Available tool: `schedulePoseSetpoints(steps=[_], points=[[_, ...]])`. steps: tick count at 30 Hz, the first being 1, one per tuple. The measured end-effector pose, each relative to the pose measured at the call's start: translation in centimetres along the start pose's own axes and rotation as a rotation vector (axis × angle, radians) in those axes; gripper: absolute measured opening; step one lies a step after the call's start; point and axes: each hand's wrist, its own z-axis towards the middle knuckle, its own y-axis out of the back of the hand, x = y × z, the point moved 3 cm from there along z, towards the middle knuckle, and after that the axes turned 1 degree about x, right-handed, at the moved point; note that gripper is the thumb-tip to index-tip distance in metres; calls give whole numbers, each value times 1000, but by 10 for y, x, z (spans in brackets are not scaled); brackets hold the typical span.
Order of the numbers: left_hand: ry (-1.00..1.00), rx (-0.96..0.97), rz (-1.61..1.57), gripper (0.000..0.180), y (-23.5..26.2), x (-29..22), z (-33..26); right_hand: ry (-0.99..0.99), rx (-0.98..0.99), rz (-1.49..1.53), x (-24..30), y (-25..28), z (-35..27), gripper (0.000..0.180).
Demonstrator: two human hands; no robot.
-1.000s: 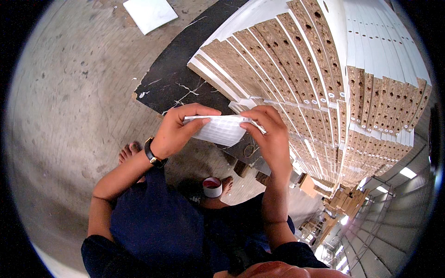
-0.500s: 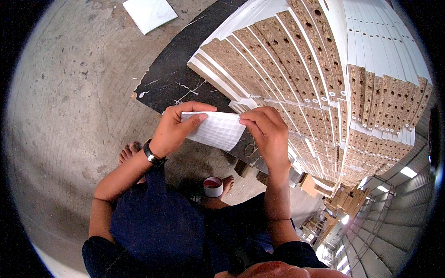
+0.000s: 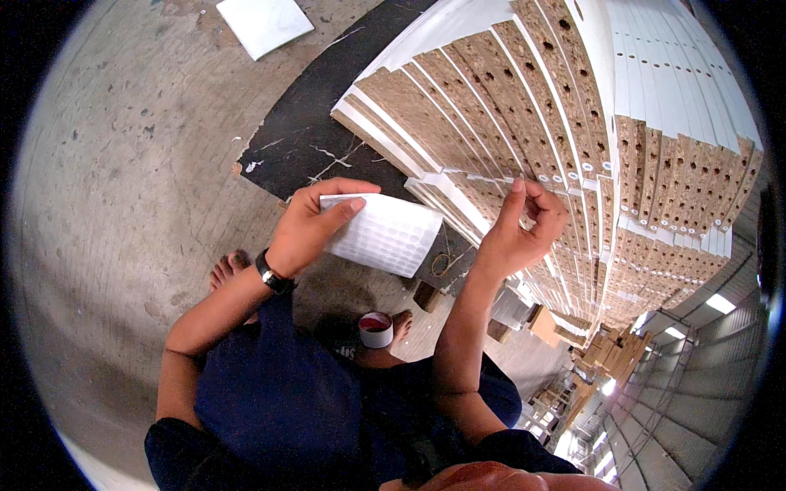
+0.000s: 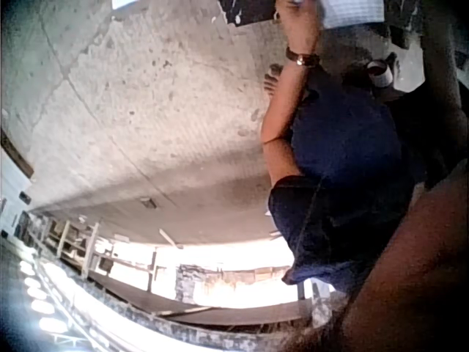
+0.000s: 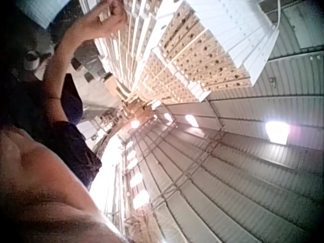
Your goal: The person picks up individual small white circular stickers from a sheet and applies them one by one to pre-drilled holes on stacked white wooden furniture boards.
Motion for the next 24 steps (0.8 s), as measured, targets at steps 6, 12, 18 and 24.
schedulePoseSetpoints(steps=[6,12,18,24], points=[[37,35,-49,20,2,3,-1,-1,-123,-59,-10,-3,-3,5],[24,47,-56,21,0,3,0,-42,-212,-17,-13,-10,-4,9],[63,74,-29,20,-2,5,-3,-149,-279,142,-14,-12,-3,18],[44,77,-40,20,-2,1,-5,-220,-256,119,-14,-8,-6,20]])
